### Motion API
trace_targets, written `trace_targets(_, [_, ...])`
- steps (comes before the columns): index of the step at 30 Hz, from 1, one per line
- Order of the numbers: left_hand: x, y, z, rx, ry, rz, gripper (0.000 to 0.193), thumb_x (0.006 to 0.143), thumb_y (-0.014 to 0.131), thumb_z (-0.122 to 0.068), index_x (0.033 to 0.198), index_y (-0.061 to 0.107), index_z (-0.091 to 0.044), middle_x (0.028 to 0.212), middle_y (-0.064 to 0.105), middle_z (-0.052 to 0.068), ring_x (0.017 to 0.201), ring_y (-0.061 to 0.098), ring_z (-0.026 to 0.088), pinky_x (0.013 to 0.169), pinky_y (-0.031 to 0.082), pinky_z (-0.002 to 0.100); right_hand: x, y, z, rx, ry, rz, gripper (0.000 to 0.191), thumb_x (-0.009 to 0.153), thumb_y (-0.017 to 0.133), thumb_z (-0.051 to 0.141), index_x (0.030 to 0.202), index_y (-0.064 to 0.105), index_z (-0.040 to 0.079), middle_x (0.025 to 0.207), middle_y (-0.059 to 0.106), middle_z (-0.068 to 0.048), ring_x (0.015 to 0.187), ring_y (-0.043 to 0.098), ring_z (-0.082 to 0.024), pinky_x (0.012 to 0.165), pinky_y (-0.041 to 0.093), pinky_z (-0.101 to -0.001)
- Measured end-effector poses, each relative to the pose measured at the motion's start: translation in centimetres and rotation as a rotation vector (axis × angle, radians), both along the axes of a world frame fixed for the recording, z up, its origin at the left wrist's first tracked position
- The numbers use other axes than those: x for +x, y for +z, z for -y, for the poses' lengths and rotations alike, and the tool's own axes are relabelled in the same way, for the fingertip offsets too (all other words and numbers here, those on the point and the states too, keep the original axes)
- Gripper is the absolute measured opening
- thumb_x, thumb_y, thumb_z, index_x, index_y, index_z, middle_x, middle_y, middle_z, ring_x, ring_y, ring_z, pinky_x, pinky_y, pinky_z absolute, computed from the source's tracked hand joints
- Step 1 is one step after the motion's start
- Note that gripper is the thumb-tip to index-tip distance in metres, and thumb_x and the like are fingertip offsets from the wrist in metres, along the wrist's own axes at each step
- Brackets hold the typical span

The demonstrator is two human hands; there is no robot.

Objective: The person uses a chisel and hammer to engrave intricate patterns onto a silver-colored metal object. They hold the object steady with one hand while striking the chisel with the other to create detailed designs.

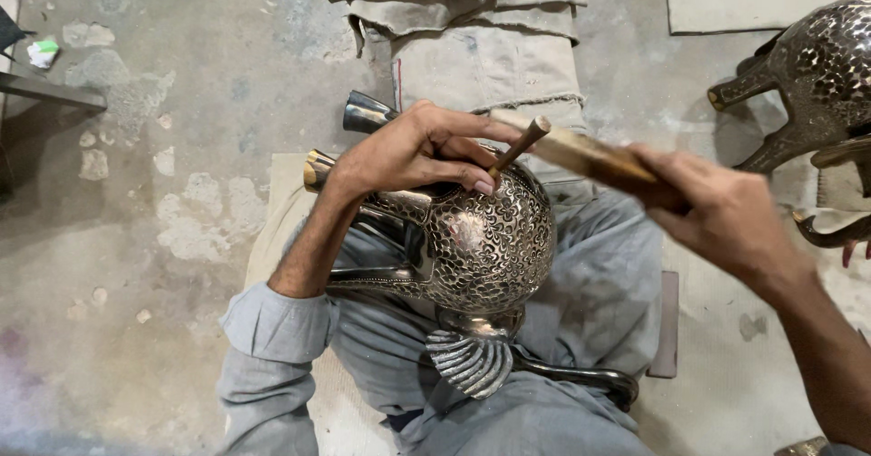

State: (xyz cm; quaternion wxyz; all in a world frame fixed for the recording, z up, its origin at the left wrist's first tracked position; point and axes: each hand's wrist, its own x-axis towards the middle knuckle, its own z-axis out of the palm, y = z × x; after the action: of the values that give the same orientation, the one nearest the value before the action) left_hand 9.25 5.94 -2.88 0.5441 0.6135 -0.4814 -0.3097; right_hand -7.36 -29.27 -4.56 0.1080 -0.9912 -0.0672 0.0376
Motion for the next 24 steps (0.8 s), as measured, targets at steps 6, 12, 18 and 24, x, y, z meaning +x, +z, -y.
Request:
trace_targets(6, [-0.2,0.2,0.0,0.022,0.039,0.066,0.056,0.095,0.078,-0.014,0.147,0.058,-0.012,0.111,0.081,0.012,0.103,0.080,0.017,0.091,0.065,0.034,0.6,2.4,-0.1,0.623,-0.113,0.299,0.055,0.098,0.073,0.019,0.145,0.048,0.006,0.112,0.069,-0.015,0.090,0.073,-0.024,0.079,0.065,-0.0353])
trace_targets(12, [-0.5,0.9,0.1,0.037,0.056,0.130,0.052,0.095,0.078,-0.015,0.144,0.060,-0.012,0.110,0.081,0.011,0.102,0.081,0.017,0.089,0.065,0.034,1.1,3.4,0.3,0.203,0.052,0.416,0.054,0.096,0.077,0.008,0.145,0.054,0.000,0.106,0.071,-0.021,0.083,0.072,-0.028,0.072,0.064,-0.0413])
trace_targets(18, [-0.7,1.7,0.0,0.044,0.079,0.120,0.052,0.097,0.076,-0.017,0.145,0.058,-0.015,0.109,0.082,0.010,0.102,0.081,0.015,0.090,0.066,0.031,1.0,1.6,0.9,0.159,-0.010,0.300,0.050,0.093,0.079,0.010,0.138,0.058,0.004,0.101,0.074,-0.017,0.072,0.072,-0.024,0.062,0.064,-0.0370])
trace_targets(24, [-1.0,2.0,-0.2,0.147,0.155,0.105,0.056,0.089,0.083,-0.017,0.140,0.061,-0.013,0.100,0.083,0.011,0.093,0.081,0.015,0.079,0.064,0.031,0.9,1.5,0.6,0.395,-0.032,0.232,0.052,0.100,0.075,0.004,0.146,0.054,0.017,0.104,0.072,-0.012,0.087,0.072,-0.020,0.079,0.064,-0.0346])
